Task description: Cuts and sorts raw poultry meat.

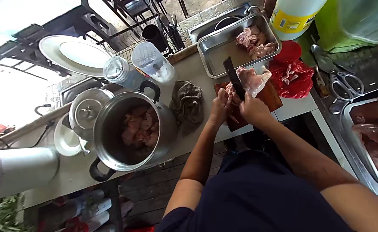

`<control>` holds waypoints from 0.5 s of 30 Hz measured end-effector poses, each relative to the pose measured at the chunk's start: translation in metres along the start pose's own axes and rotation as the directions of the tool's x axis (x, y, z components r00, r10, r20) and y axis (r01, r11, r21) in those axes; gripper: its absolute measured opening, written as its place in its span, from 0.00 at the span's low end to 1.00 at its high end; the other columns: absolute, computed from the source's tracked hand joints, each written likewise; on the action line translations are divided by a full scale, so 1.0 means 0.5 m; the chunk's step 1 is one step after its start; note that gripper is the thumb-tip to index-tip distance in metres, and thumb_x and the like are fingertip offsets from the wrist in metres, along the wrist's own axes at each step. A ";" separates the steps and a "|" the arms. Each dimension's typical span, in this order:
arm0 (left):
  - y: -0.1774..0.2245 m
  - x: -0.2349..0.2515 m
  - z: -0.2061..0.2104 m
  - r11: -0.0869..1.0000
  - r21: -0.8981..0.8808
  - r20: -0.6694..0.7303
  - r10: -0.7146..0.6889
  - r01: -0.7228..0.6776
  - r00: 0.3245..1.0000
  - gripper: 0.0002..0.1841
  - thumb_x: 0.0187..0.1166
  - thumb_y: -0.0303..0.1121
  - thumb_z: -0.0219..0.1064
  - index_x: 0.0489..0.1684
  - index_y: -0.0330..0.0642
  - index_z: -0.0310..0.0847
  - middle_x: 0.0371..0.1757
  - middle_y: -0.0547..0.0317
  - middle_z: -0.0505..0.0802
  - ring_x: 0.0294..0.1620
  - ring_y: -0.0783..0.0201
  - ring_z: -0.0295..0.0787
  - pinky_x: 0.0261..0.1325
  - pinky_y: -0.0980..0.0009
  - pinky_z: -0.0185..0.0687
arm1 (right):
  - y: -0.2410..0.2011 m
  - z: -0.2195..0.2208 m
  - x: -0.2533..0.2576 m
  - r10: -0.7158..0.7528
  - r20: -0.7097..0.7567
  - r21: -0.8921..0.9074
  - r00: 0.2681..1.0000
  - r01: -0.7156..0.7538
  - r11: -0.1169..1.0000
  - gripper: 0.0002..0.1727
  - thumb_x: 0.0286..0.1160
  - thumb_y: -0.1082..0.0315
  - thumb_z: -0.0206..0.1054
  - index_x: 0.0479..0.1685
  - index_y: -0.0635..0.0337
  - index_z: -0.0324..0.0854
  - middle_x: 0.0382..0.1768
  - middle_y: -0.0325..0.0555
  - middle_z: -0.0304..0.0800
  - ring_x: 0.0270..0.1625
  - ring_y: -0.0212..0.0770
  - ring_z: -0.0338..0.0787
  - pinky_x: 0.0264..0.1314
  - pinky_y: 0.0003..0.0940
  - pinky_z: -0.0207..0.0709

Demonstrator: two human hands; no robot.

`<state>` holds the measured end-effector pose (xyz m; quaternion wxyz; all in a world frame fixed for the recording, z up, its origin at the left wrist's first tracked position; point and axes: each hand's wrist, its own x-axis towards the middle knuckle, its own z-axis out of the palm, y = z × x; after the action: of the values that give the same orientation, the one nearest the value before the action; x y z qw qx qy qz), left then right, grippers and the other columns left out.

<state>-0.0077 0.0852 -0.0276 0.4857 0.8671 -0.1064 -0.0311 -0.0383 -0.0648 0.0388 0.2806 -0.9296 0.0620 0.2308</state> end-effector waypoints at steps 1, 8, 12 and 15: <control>-0.002 0.002 0.000 0.998 -0.051 0.002 -0.037 0.037 0.999 0.10 0.88 0.29 0.58 0.55 0.29 0.74 0.32 0.47 0.88 0.34 0.57 0.88 0.44 0.56 0.85 | 0.006 -0.006 0.020 -0.021 -0.006 0.041 1.000 0.021 0.999 0.24 0.91 0.63 0.50 0.78 0.70 0.65 0.52 0.71 0.88 0.59 0.71 0.90 0.56 0.69 0.80; -0.033 0.012 -0.012 0.727 -0.633 0.056 -0.301 0.267 0.952 0.06 0.92 0.34 0.55 0.52 0.42 0.71 0.25 0.63 0.84 0.20 0.73 0.81 0.25 0.75 0.82 | 0.128 0.016 0.076 -0.099 -0.027 0.525 0.995 0.099 0.846 0.18 0.92 0.62 0.53 0.71 0.64 0.71 0.28 0.53 0.79 0.18 0.42 0.79 0.24 0.41 0.79; -0.027 0.004 -0.001 0.780 -0.581 -0.003 -0.286 0.232 0.958 0.08 0.93 0.33 0.53 0.56 0.37 0.67 0.30 0.61 0.83 0.25 0.73 0.81 0.32 0.73 0.82 | 0.089 -0.030 0.018 -0.112 -0.134 0.242 0.985 0.142 0.960 0.21 0.92 0.63 0.52 0.73 0.68 0.70 0.39 0.65 0.87 0.35 0.59 0.91 0.42 0.59 0.83; -0.029 -0.002 -0.005 0.853 -0.470 -0.003 -0.259 0.228 0.966 0.11 0.92 0.34 0.53 0.57 0.34 0.66 0.32 0.58 0.82 0.28 0.70 0.82 0.37 0.68 0.85 | 0.041 -0.052 -0.042 -0.120 -0.332 0.066 0.936 0.150 0.986 0.19 0.93 0.62 0.52 0.68 0.70 0.68 0.39 0.66 0.88 0.47 0.67 0.92 0.48 0.64 0.81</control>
<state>-0.0058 0.0949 -0.0389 0.6750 0.7319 0.0310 -0.0883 -0.0520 -0.0965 0.0575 0.3235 -0.9433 0.0540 0.0507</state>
